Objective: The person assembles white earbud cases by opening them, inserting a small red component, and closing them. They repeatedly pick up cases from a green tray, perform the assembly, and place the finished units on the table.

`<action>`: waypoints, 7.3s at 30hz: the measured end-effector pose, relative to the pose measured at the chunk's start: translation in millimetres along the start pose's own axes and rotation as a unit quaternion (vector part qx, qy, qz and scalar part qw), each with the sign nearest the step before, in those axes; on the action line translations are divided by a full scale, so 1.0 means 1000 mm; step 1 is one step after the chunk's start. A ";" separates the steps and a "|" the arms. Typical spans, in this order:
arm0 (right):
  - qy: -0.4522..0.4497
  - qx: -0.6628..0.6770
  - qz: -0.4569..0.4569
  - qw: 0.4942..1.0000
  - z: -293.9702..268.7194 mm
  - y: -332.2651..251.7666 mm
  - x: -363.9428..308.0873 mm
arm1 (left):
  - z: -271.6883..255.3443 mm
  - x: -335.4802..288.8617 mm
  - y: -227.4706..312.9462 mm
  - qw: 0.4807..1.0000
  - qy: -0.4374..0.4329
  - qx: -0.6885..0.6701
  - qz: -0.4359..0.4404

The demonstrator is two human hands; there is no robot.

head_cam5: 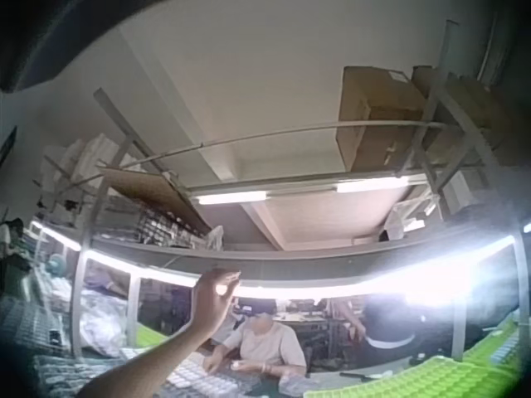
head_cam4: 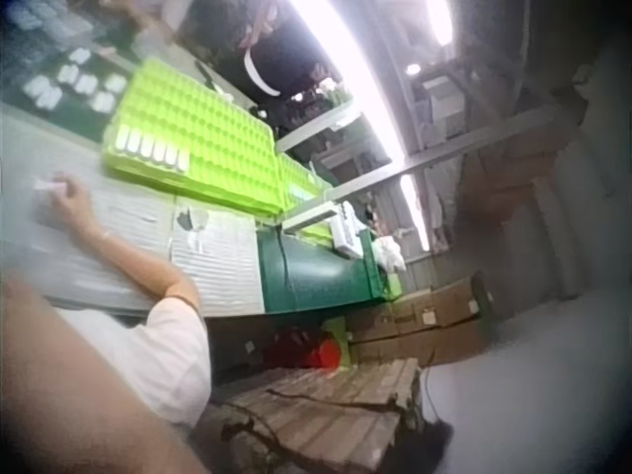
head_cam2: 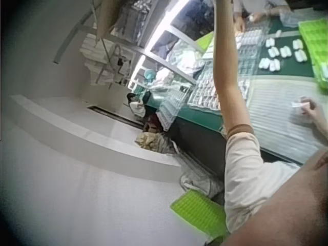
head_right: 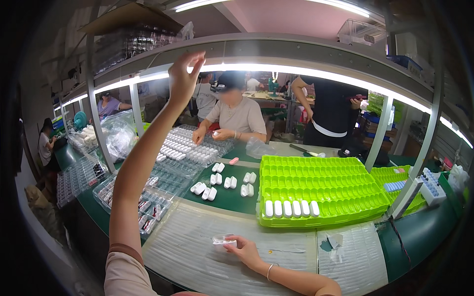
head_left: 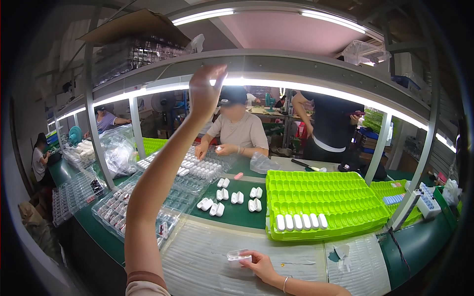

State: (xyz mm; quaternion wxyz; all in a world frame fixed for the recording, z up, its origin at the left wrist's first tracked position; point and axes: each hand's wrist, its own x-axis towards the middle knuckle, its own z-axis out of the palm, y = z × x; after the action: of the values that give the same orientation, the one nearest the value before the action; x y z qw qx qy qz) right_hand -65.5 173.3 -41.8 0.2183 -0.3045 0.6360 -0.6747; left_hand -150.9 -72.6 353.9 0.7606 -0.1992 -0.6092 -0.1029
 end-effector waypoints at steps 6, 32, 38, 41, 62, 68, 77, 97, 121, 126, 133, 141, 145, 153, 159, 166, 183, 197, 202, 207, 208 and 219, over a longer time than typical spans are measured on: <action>0.008 0.006 -0.003 1.000 -0.004 -0.005 -0.004 | 0.058 0.029 0.013 0.991 -0.112 0.026 0.067; 0.101 0.058 0.030 0.993 -0.006 -0.003 0.008 | -0.139 -0.311 0.156 0.864 -0.469 -0.114 -0.144; 0.094 0.045 0.035 0.994 -0.006 -0.004 0.010 | -0.141 -0.314 0.155 0.858 -0.491 -0.098 -0.118; 0.097 0.043 0.040 0.994 -0.006 -0.005 0.009 | -0.139 -0.312 0.155 0.855 -0.492 -0.093 -0.135; 0.096 0.004 0.020 0.995 -0.006 -0.001 0.009 | -0.141 -0.312 0.154 0.858 -0.497 -0.102 -0.083; 0.089 -0.001 0.031 0.996 -0.007 -0.003 0.008 | -0.141 -0.311 0.152 0.867 -0.473 -0.131 -0.089; 0.087 0.008 0.016 0.996 -0.006 -0.005 0.007 | -0.141 -0.315 0.150 0.860 -0.490 -0.122 -0.078; 0.066 -0.001 -0.012 0.998 -0.005 -0.002 0.007 | -0.138 -0.306 0.158 0.873 -0.457 -0.148 -0.090; 0.011 -0.036 0.001 0.999 -0.005 -0.010 0.003 | -0.135 -0.310 0.164 0.864 -0.453 -0.151 -0.157; 0.029 -0.049 -0.022 0.998 -0.004 -0.008 0.004 | -0.140 -0.300 0.163 0.818 -0.420 -0.253 -0.302; 0.027 -0.054 -0.020 0.998 -0.003 -0.011 0.004 | -0.142 -0.297 0.168 0.810 -0.483 -0.250 -0.219; 0.044 -0.046 -0.040 0.997 -0.003 -0.008 0.004 | -0.142 -0.295 0.173 0.805 -0.504 -0.240 -0.200; 0.055 -0.038 -0.053 0.996 -0.002 -0.005 0.005 | -0.142 -0.295 0.172 0.804 -0.507 -0.241 -0.197; 0.049 -0.024 -0.050 0.997 -0.003 -0.006 0.005 | -0.141 -0.292 0.171 0.804 -0.506 -0.238 -0.200; 0.029 -0.037 -0.012 0.999 -0.006 -0.012 0.003 | -0.142 -0.287 0.169 0.805 -0.519 -0.193 -0.213; 0.066 -0.025 -0.052 0.996 -0.001 -0.003 0.005 | -0.147 -0.289 0.173 0.778 -0.473 -0.201 -0.360; 0.097 0.006 -0.042 0.994 -0.004 -0.005 0.005 | -0.151 -0.278 0.150 0.722 -0.585 -0.192 -0.316; 0.098 0.040 -0.003 0.994 -0.004 -0.001 0.007 | -0.148 -0.296 0.154 0.571 -0.492 -0.270 -0.600; 0.094 0.027 0.016 0.995 -0.007 0.000 0.007 | -0.151 -0.294 0.152 0.576 -0.417 -0.420 -0.565; 0.084 0.018 0.004 0.996 -0.006 0.001 0.006 | -0.144 -0.300 0.166 0.651 -0.500 -0.290 -0.492; 0.082 0.014 -0.006 0.996 -0.006 0.000 0.006 | -0.143 -0.301 0.166 0.650 -0.515 -0.264 -0.493; 0.070 0.014 0.014 0.997 -0.006 -0.003 0.006 | -0.151 -0.298 0.143 0.428 -0.415 -0.396 -0.699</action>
State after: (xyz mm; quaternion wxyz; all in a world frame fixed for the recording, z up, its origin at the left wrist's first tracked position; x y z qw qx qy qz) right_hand -74.1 174.0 -38.0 0.1869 -0.2440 0.6445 -0.7001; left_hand -30.7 -34.8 13.4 -0.0782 -0.0035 -0.6747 -0.7340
